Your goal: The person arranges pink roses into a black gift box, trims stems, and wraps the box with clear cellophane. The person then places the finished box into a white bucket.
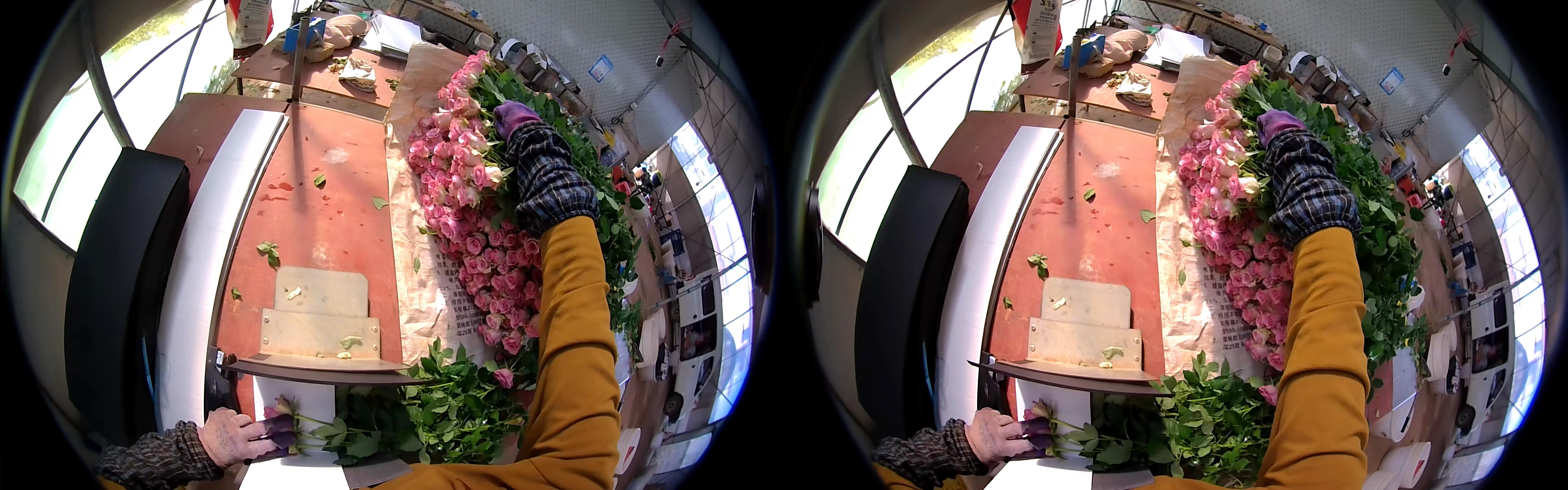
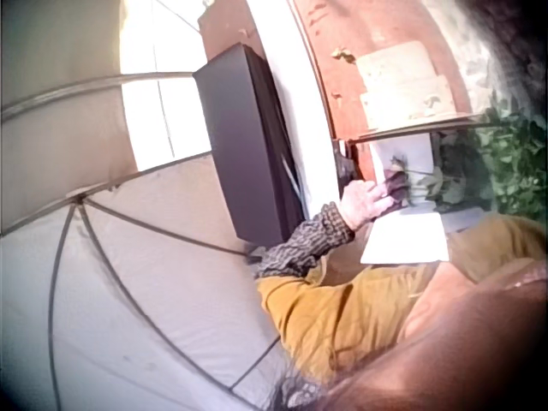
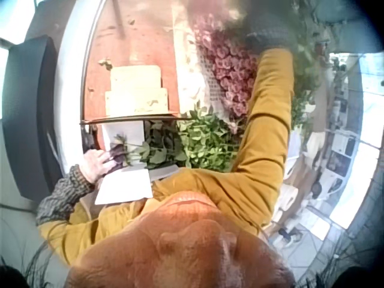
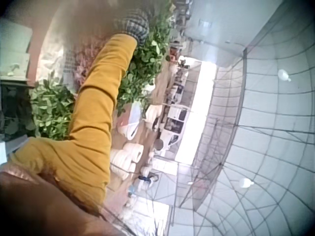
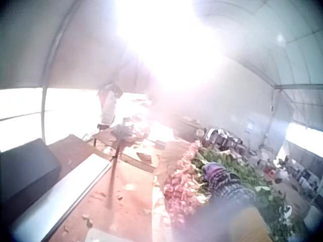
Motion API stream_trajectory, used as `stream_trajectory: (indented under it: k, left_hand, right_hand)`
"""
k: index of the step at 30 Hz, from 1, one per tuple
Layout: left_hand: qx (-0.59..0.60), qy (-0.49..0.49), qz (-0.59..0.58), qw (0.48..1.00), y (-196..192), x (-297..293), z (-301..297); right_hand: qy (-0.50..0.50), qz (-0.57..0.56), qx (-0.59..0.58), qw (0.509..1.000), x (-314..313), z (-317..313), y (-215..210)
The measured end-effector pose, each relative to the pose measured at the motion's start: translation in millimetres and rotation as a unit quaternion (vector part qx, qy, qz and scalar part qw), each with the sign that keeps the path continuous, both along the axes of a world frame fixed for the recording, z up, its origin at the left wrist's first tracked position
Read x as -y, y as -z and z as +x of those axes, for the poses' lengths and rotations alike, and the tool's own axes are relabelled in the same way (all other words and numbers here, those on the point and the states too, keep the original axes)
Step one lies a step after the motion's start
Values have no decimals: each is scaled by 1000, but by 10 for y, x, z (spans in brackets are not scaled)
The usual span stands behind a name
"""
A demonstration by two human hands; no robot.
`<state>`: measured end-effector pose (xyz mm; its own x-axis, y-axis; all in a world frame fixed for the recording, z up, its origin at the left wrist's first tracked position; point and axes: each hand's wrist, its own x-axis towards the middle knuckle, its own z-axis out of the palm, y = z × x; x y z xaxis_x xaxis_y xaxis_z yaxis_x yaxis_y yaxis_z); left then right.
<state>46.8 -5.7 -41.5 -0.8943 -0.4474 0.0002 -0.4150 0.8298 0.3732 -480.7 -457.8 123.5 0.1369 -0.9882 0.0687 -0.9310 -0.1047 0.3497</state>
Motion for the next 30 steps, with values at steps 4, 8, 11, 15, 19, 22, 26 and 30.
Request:
stream_trajectory:
  k: [4, 8, 11, 15, 19, 22, 26, 30]
  left_hand:
    - [-11, 9, 13, 1000, 65, 9, 10]
    - [-22, 5, 21, 1000, 51, 16, 16]
    - [-20, 18, 6, 1000, 81, 25, 30]
    - [-16, 26, 11, 999, 85, 30, 26]
    - [2, 21, 21, 1000, 6, 20, 56]
    - [-18, 15, 3, 1000, 132, -1, 54]
    - [-11, 13, 23, 1000, 29, 37, 9]
    - [-47, -11, 0, 999, 43, 16, 7]
  right_hand:
    - [-29, 42, 194, 980, -6, -217, -151]
    - [-12, -2, 304, 952, 84, -18, -289]
    - [-20, -123, 224, 966, 215, 119, -174]
    - [59, -119, 93, 987, 414, 176, 14]
    - [47, -199, 95, 974, 326, 151, -112]
    - [5, -309, 205, 929, 205, -294, -444]
    - [1, -272, 282, 920, -10, -829, -1057]
    - [-109, -372, 420, 820, -594, -157, -1899]
